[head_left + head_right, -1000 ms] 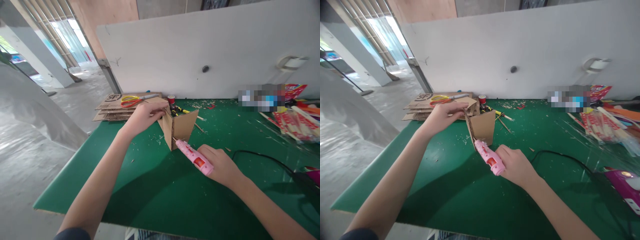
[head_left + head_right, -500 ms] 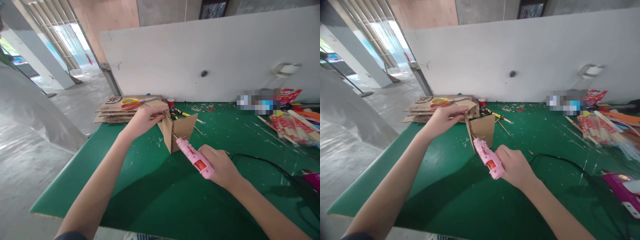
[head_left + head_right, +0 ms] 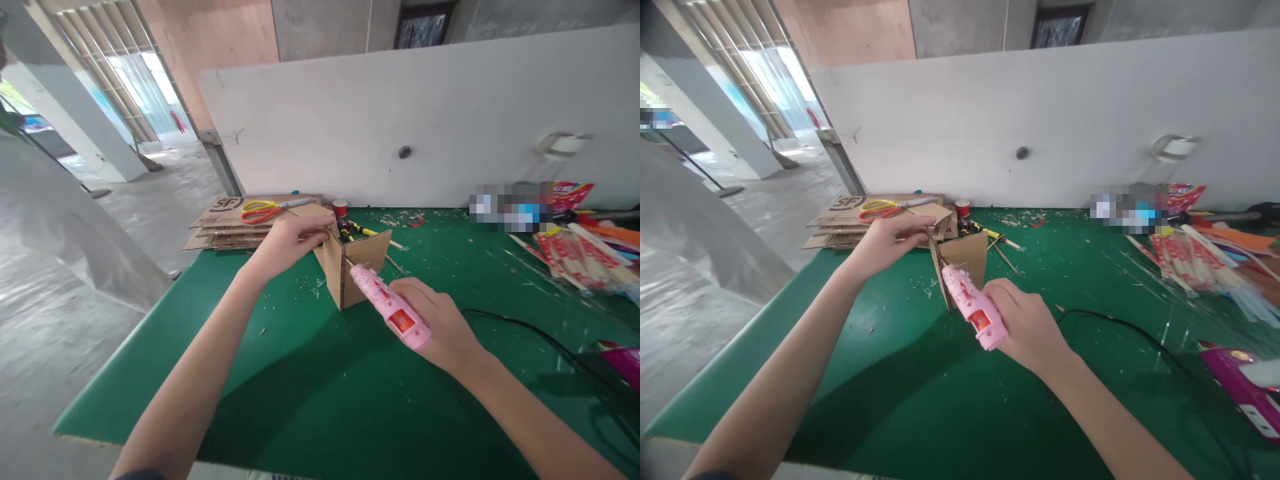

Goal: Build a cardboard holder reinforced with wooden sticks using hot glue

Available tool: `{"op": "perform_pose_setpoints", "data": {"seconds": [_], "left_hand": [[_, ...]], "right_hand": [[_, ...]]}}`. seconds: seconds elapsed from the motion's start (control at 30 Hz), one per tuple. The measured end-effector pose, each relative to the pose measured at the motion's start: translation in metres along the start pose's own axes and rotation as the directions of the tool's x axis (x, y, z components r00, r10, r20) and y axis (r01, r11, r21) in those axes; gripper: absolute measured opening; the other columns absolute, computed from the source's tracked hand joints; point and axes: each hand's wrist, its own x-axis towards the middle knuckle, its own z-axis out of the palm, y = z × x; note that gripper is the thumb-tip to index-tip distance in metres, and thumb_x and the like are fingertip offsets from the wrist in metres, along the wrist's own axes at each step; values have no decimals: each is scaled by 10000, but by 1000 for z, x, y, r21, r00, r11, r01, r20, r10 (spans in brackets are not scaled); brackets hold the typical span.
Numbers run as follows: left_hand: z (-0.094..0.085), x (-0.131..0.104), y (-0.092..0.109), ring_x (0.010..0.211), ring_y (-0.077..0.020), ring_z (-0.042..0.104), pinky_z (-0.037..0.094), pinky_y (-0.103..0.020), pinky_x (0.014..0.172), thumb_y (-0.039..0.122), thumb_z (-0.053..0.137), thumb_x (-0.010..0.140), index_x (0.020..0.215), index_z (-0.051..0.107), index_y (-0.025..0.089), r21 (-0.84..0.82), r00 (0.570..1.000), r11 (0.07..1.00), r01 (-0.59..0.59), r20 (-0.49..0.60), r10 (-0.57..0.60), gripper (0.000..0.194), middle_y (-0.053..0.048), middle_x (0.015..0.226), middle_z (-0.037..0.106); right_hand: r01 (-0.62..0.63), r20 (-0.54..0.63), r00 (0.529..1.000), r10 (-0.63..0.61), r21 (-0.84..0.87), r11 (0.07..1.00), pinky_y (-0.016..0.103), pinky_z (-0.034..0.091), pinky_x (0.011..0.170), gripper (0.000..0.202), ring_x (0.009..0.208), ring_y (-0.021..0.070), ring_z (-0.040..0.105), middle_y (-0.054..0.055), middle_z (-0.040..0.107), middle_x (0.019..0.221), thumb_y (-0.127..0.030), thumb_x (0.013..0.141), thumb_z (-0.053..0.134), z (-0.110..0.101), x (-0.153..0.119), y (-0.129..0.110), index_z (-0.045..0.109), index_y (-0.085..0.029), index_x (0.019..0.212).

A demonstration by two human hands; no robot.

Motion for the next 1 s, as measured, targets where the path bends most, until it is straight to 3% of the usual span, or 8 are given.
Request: {"op": "perform_pose_setpoints", "data": {"seconds": [0.17,0.33,0.47,0.63,0.8,1.0], "left_hand": [[2,0,-3,1027,-180,656,533,-314,944,218,576,833,1149,652,179,-83,1000,996,15,-11,-16,328,-53,1168,673],[1,0,-3,1049,-194,647,529,-340,958,214,574,835,1148,652,181,-87,1000,996,28,-7,-28,325,-54,1173,670],[2,0,-3,1048,-192,648,526,-341,966,217,576,835,1146,652,177,-90,999,995,35,-4,-35,323,-57,1170,671],[3,0,-4,1046,-186,648,528,-338,965,207,578,832,1140,654,177,-102,999,994,35,-15,-36,319,-56,1165,674],[4,0,-6,1028,-180,655,540,-325,943,215,577,837,1151,647,173,-120,999,992,30,-8,-31,324,-60,1153,679],[4,1,-5,1051,-185,645,535,-337,956,214,572,840,1153,646,178,-119,999,993,28,-16,-30,324,-58,1169,671]], "right_hand": [[42,-6,999,-42,20,999,221,333,446,110,525,111,496,25,553,636,-171,863,463,-1,3,-1,503,-173,760],[2,-17,1000,-1,26,1000,211,364,465,49,618,124,567,74,631,808,-188,855,486,-1,4,-1,530,-170,867],[26,-14,1000,-26,25,999,214,352,459,78,535,113,514,24,566,653,-164,841,475,-3,6,-1,505,-181,772],[-11,-14,1000,11,34,999,212,360,460,38,583,116,539,60,617,765,-174,847,484,-5,10,-2,512,-179,822],[10,1,1000,-10,29,1000,218,365,457,115,516,107,493,14,535,625,-170,853,473,-5,10,-3,483,-184,739],[33,-82,996,-35,-29,999,218,428,490,59,698,152,621,86,650,837,-172,842,499,-4,9,-5,516,-172,898]]}}
